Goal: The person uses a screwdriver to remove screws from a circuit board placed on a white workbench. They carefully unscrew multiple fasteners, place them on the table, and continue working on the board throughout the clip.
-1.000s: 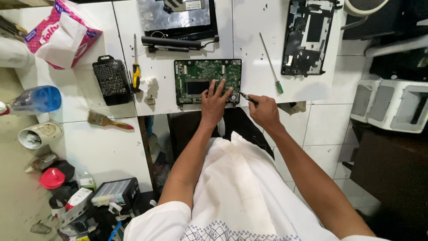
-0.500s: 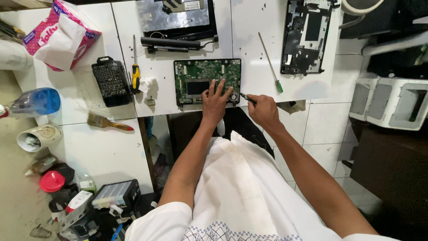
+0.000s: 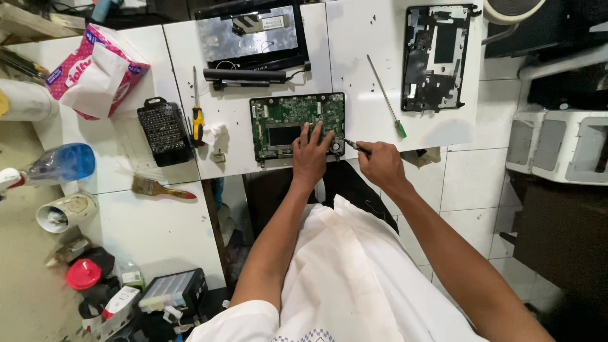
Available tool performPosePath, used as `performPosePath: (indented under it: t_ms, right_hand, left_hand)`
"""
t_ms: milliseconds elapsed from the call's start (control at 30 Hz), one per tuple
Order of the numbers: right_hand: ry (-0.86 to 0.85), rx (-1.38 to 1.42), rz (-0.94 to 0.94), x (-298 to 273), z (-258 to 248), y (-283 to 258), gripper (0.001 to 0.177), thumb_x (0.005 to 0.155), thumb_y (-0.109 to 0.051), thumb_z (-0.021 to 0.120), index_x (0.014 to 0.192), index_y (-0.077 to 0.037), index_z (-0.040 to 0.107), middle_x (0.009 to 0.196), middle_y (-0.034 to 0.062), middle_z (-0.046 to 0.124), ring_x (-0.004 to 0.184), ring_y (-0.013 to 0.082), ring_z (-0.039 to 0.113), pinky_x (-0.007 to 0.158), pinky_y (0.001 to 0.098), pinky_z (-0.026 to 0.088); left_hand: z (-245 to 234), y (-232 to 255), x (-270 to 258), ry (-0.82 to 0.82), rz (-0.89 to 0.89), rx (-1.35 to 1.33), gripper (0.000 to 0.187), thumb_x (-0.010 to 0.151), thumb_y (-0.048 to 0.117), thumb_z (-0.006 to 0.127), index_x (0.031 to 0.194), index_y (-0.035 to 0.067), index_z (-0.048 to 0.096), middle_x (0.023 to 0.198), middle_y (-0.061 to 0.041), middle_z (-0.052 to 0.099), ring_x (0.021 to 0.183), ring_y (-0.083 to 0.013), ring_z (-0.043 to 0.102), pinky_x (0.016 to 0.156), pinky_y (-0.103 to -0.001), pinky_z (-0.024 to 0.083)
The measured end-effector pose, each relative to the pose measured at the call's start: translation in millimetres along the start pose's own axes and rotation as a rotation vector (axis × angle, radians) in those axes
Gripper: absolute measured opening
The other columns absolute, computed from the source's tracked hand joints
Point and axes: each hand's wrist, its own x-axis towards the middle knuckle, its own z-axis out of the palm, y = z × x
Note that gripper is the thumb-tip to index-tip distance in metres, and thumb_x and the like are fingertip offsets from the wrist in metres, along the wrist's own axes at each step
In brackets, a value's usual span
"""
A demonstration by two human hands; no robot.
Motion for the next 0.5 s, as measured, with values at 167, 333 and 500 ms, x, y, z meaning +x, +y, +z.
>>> performPosePath:
  t_ms: [167, 333, 500]
  right_hand:
    - [0.027, 0.040, -0.033, -8.0, -18.2, -9.7, 0.032, 0.094, -0.015, 0.075, 0.125, -0.013, 0.084, 0.088, 0.0202, 0.079, 0.083, 0.0386, 0.078, 0.068, 0.0462, 0.065]
    - [0.041, 0.129, -0.089, -33.8, -47.0, -35.2, 0.031, 0.094, -0.011, 0.077, 0.124, -0.010, 0.084, 0.086, 0.0226, 0.078, 0.079, 0.0395, 0.077, 0.064, 0.0447, 0.064]
    - [-0.032, 0.109, -0.106, -50.5, -61.7, -42.7, 0.034, 0.093, -0.016, 0.077, 0.126, -0.018, 0.083, 0.091, 0.0176, 0.081, 0.083, 0.0351, 0.078, 0.068, 0.0434, 0.065]
  left_hand:
    - [-1.9, -5.1, 10.0, -0.002, -0.164, -0.439, 0.061, 0.093, 0.020, 0.083, 0.151, 0.019, 0.061, 0.159, -0.015, 0.048, 0.155, -0.0439, 0.039, 0.113, -0.061, 0.052]
    - [11.0, -25.0, 14.1, 0.055, -0.388, -0.891, 0.043, 0.106, 0.032, 0.070, 0.146, 0.016, 0.067, 0.138, -0.010, 0.065, 0.144, -0.0367, 0.053, 0.111, -0.056, 0.057]
    - [-32.6, -17.1, 13.2, -0.184, -0.459, -1.255, 0.035, 0.103, 0.040, 0.080, 0.130, 0.018, 0.080, 0.108, -0.010, 0.082, 0.107, -0.0261, 0.079, 0.089, -0.043, 0.068]
